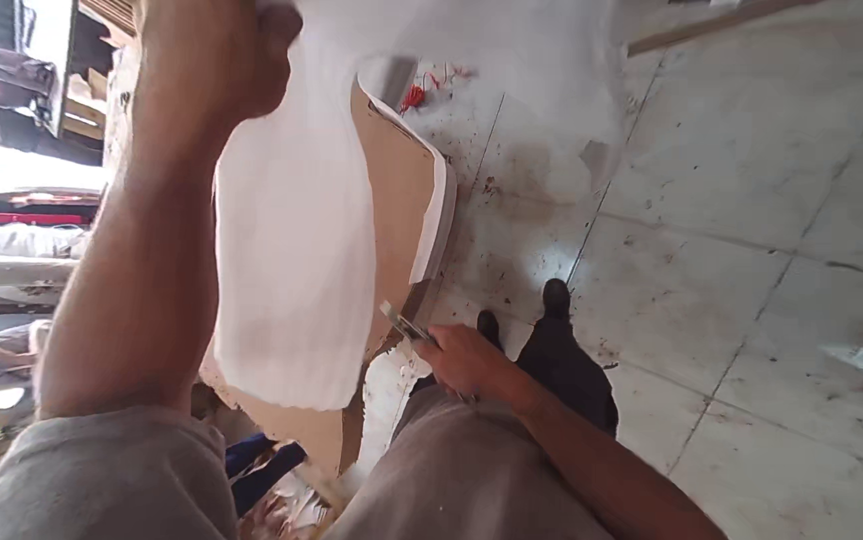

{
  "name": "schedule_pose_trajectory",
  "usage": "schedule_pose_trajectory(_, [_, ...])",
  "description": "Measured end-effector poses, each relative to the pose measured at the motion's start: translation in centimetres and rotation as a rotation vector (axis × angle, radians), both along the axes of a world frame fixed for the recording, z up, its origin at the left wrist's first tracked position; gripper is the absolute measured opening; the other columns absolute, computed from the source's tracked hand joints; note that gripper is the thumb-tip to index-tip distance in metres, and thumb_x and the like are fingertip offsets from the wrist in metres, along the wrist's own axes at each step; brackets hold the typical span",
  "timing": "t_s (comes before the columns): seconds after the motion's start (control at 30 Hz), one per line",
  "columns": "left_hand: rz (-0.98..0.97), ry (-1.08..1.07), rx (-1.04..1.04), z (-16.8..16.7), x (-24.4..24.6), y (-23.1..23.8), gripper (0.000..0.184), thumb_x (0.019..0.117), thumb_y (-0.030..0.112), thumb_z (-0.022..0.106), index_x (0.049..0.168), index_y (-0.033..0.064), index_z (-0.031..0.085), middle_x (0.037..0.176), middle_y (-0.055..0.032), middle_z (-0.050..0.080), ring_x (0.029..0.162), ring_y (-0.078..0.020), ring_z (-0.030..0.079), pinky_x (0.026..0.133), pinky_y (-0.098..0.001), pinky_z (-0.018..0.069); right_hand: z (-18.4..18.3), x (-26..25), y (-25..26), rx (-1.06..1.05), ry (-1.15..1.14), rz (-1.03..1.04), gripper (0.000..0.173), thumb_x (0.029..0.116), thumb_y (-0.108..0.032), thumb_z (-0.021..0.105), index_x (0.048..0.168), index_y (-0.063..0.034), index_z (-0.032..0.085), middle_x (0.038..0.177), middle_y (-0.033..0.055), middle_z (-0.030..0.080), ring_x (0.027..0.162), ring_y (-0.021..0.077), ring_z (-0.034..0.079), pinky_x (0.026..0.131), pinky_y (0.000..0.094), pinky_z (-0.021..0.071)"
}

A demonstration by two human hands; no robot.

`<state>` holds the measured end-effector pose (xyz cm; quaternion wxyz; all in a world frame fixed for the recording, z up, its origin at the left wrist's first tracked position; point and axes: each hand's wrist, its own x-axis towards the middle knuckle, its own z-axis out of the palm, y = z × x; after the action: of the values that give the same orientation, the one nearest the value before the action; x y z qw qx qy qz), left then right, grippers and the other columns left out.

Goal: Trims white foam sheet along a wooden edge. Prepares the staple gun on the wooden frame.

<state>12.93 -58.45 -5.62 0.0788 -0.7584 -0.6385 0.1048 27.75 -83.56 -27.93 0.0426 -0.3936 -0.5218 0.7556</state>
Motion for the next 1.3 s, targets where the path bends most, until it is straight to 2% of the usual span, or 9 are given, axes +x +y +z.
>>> schedule_pose_trajectory(0.17, [0.258,-0.075,-0.166,3.5,-12.5,-5.8,0.047,0.1089,0.036,0.05,0.103,-0.0088,0.063,0.095,-0.0369,0.063,0.094,-0.059,0.062,0.078,-0.0798,0.0416,-1.6,3.5,-2.2,0.06,0.114,-0.583,0.036,0.1074,-0.03,0.043,0.12,-0.0008,0.06,0.067,0.0013,0.059,0.052,0.0142,0.061,0.051,0.0348,0.0584])
schedule_pose_trajectory(0.33, [0.418,-0.232,-0.455,3.0,-29.4,-16.8,0.047,0.1078,0.042,0.05,0.091,0.0038,0.071,0.076,-0.0156,0.069,0.071,-0.0326,0.069,0.068,-0.0608,0.0553,1.3,5.1,3.1,0.246,0.222,-0.823,0.031,0.1075,-0.02,0.037,0.129,-0.0022,0.05,0.07,-0.0004,0.059,0.052,0.0142,0.062,0.049,0.0346,0.0601])
schedule_pose_trajectory(0.47, [0.659,-0.174,-0.656,-0.3,-39.1,-27.4,0.05,0.1002,0.047,0.062,0.111,-0.0016,0.069,0.092,-0.0244,0.071,0.088,-0.0412,0.07,0.082,-0.0671,0.053,1.8,5.7,6.2,0.377,0.292,-0.842,0.038,0.1101,-0.021,0.038,0.14,-0.0014,0.048,0.079,0.0035,0.065,0.063,0.0184,0.069,0.058,0.0389,0.0646])
schedule_pose_trajectory(0.53, [0.74,-0.073,-0.576,-1.8,-40.3,-30.7,0.072,0.0919,0.044,0.076,0.144,0.0011,0.052,0.125,-0.0319,0.064,0.118,-0.0507,0.061,0.099,-0.0727,0.044,1.5,6.2,6.8,0.311,0.273,-0.868,0.035,0.1103,-0.022,0.037,0.137,-0.0042,0.051,0.077,0.0017,0.063,0.06,0.015,0.067,0.055,0.0357,0.0629])
schedule_pose_trajectory(0.67, [0.413,-0.428,-0.042,-4.6,-29.8,-30.7,0.111,0.0775,0.056,0.078,0.164,0.0123,0.022,0.157,-0.0274,0.04,0.141,-0.0519,0.042,0.108,-0.0753,0.0351,0.0,8.3,7.5,0.104,0.369,-0.926,0.039,0.1099,-0.026,0.024,0.119,-0.0086,0.058,0.066,-0.0032,0.06,0.05,0.0087,0.06,0.044,0.0283,0.0558])
schedule_pose_trajectory(0.8, [0.04,-0.472,0.162,-14.0,-15.6,-28.1,0.108,0.0786,0.086,0.053,0.161,0.019,0.035,0.168,-0.0088,0.032,0.157,-0.0345,0.023,0.12,-0.0744,0.0143,0.7,12.9,9.5,0.077,0.382,-1.008,0.055,0.1112,-0.04,0.014,0.113,-0.0123,0.062,0.062,-0.0041,0.06,0.047,0.0084,0.059,0.043,0.0273,0.0552])
schedule_pose_trajectory(1.0, [0.064,-0.428,0.08,-24.9,-9.4,-27.4,0.088,0.0849,0.078,0.056,0.157,0.0293,0.042,0.166,-0.0057,0.037,0.154,-0.0321,0.031,0.119,-0.0707,0.0221,5.8,17.0,18.3,0.208,0.282,-1.105,0.069,0.1086,-0.059,0.013,0.078,-0.015,0.057,0.047,-0.0051,0.05,0.035,0.0094,0.05,0.035,0.0295,0.0495])
schedule_pose_trajectory(1.2, [0.219,-0.494,0.256,-25.6,-8.0,-26.5,0.085,0.0914,0.082,0.03,0.151,0.0262,0.052,0.156,-0.005,0.051,0.147,-0.0276,0.044,0.119,-0.0607,0.0314,11.5,5.5,30.7,0.455,0.37,-0.491,0.033,0.1092,-0.018,0.031,0.13,-0.0016,0.051,0.073,0.0038,0.065,0.048,0.0104,0.056,0.042,0.0262,0.0508])
schedule_pose_trajectory(1.3, [0.324,-0.488,0.401,-27.1,-5.8,-25.4,0.082,0.0899,0.082,0.033,0.148,0.0283,0.056,0.149,-0.0097,0.056,0.143,-0.0328,0.048,0.116,-0.0637,0.0338,11.9,-2.1,37.9,0.493,0.222,-0.202,0.05,0.0992,-0.002,0.04,0.149,0.001,0.035,0.103,0.0117,0.069,0.058,0.012,0.059,0.049,0.0258,0.0505])
